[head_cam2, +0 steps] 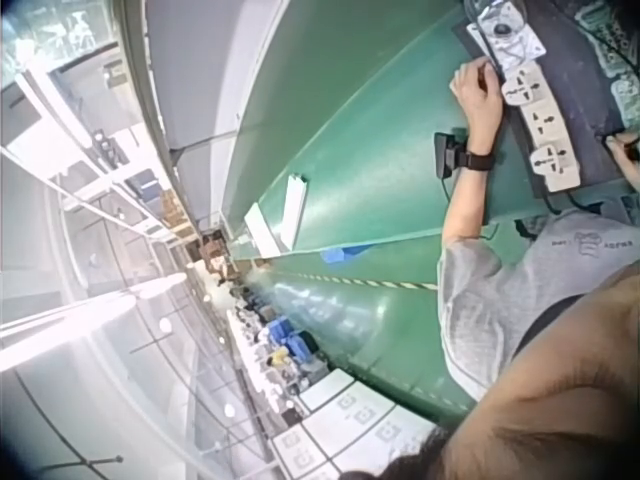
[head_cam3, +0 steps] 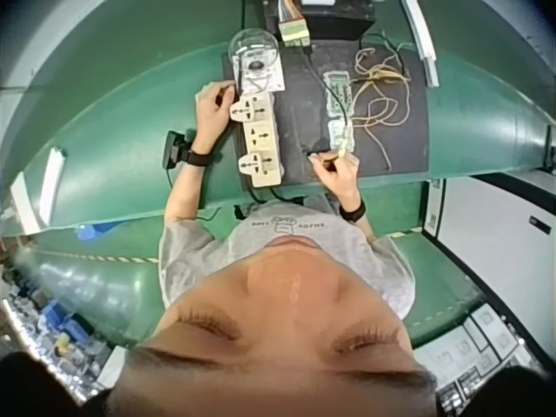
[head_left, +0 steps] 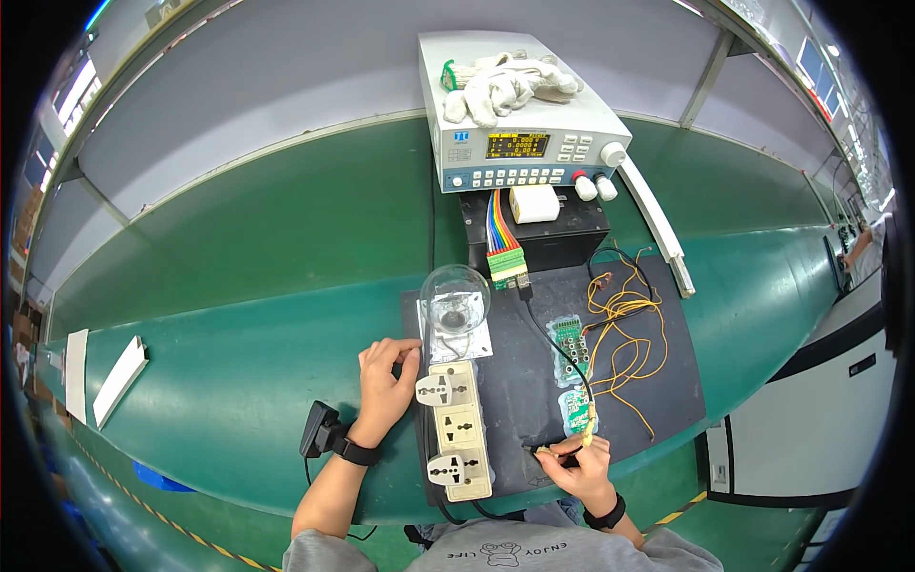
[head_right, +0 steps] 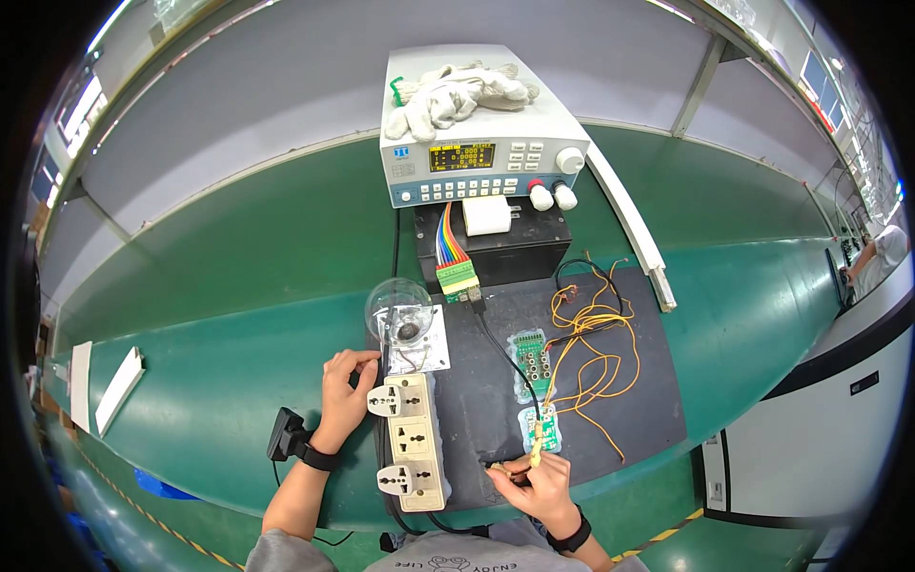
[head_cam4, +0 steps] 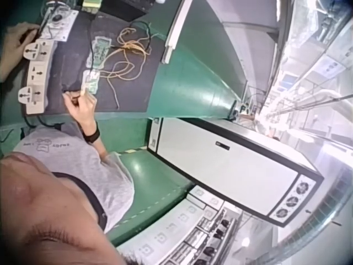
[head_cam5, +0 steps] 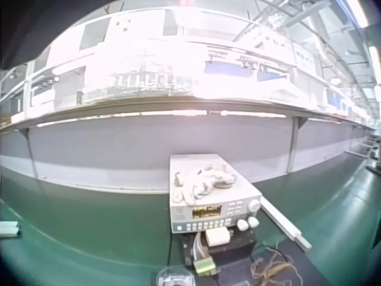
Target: The person touches a circuit board with a probe, picks up a long white panel, and then connects a USB cable to the board. They continue to touch the circuit board with the probe while holding the USB cable.
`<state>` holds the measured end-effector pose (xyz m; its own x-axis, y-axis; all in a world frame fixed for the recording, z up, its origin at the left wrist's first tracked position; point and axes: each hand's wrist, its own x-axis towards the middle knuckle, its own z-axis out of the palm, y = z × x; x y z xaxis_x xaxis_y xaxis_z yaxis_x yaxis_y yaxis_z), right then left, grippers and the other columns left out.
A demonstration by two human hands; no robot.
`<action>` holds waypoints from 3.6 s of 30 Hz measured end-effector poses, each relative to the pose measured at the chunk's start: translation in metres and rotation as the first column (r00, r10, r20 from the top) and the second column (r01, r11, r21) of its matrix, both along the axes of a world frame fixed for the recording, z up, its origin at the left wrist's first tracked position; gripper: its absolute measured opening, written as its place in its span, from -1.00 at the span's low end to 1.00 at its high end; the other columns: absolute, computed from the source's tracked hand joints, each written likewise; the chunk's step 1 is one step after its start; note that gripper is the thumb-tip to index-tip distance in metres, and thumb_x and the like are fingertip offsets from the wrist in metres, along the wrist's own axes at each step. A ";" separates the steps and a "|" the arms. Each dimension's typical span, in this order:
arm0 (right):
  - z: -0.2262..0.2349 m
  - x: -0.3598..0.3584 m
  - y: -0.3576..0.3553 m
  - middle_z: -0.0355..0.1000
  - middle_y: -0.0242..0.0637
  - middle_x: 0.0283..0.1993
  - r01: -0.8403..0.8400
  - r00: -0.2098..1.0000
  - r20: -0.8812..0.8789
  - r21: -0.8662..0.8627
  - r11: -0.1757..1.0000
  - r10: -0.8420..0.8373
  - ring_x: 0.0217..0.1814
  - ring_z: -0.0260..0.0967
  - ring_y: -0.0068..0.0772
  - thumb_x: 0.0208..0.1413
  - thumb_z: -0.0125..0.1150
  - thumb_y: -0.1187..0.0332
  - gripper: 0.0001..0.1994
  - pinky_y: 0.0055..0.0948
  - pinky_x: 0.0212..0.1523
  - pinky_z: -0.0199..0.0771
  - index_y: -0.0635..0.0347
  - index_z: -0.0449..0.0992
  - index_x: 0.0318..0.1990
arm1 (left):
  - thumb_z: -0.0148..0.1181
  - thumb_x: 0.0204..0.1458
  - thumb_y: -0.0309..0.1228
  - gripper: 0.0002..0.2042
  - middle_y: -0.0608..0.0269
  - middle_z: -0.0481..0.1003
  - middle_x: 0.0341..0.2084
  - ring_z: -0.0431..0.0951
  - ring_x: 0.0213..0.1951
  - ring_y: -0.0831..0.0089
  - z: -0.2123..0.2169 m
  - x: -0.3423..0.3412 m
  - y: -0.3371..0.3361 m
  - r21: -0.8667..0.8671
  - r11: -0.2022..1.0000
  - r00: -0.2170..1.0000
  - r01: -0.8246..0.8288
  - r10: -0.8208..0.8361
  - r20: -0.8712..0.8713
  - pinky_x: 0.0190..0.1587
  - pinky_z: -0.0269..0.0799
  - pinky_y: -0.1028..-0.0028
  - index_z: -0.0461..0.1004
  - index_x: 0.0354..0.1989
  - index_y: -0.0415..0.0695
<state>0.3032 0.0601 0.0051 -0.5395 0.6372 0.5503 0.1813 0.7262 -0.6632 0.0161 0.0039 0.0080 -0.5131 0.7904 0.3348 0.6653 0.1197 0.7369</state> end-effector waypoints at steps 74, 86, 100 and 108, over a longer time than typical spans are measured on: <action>0.054 -0.048 -0.043 0.36 -0.35 -0.68 -0.039 0.892 0.423 -0.276 0.960 0.158 -0.74 0.22 -0.66 -0.05 0.30 0.48 -0.87 -0.61 -0.70 0.17 0.33 0.46 -0.43 | 0.12 0.02 -0.42 -0.89 0.34 0.43 -0.54 0.38 -0.43 0.46 -0.015 -0.005 -0.003 0.082 0.997 1.000 0.005 -0.006 0.016 -0.13 0.16 0.42 0.54 -0.34 -0.15; 0.051 -0.046 -0.038 0.40 -0.25 -0.62 -0.017 0.912 0.395 -0.231 0.973 0.109 -0.70 0.32 -0.44 0.04 0.24 0.40 -0.85 -0.47 -0.64 0.27 0.31 0.44 -0.38 | 0.11 0.02 -0.43 -0.89 0.33 0.43 -0.54 0.40 -0.42 0.45 -0.014 -0.003 0.000 0.071 0.997 1.000 0.017 -0.017 -0.006 -0.12 0.16 0.42 0.53 -0.33 -0.15; 0.048 -0.034 -0.041 0.42 -0.28 -0.62 0.226 0.972 0.135 -0.344 0.911 -0.190 -0.66 0.33 -0.48 0.04 0.24 0.49 -0.82 -0.49 -0.60 0.27 0.35 0.34 -0.46 | 0.14 -0.08 -0.48 -0.93 0.14 0.49 -0.57 0.45 -0.49 0.19 -0.017 -0.008 0.003 0.265 0.964 0.999 0.000 0.008 -0.031 -0.37 0.30 0.28 0.52 -0.45 -0.17; 0.042 -0.026 -0.037 0.26 -0.31 -0.78 0.207 0.870 0.487 -0.229 0.951 -0.072 -0.75 0.19 -0.59 0.09 0.20 0.38 -0.69 -0.53 -0.67 0.14 0.31 0.32 -0.62 | 0.06 0.02 -0.42 -0.91 0.27 0.44 -0.47 0.41 -0.28 0.32 -0.020 0.005 0.005 0.167 0.986 0.999 -0.013 0.019 -0.035 -0.12 0.15 0.35 0.49 -0.37 -0.10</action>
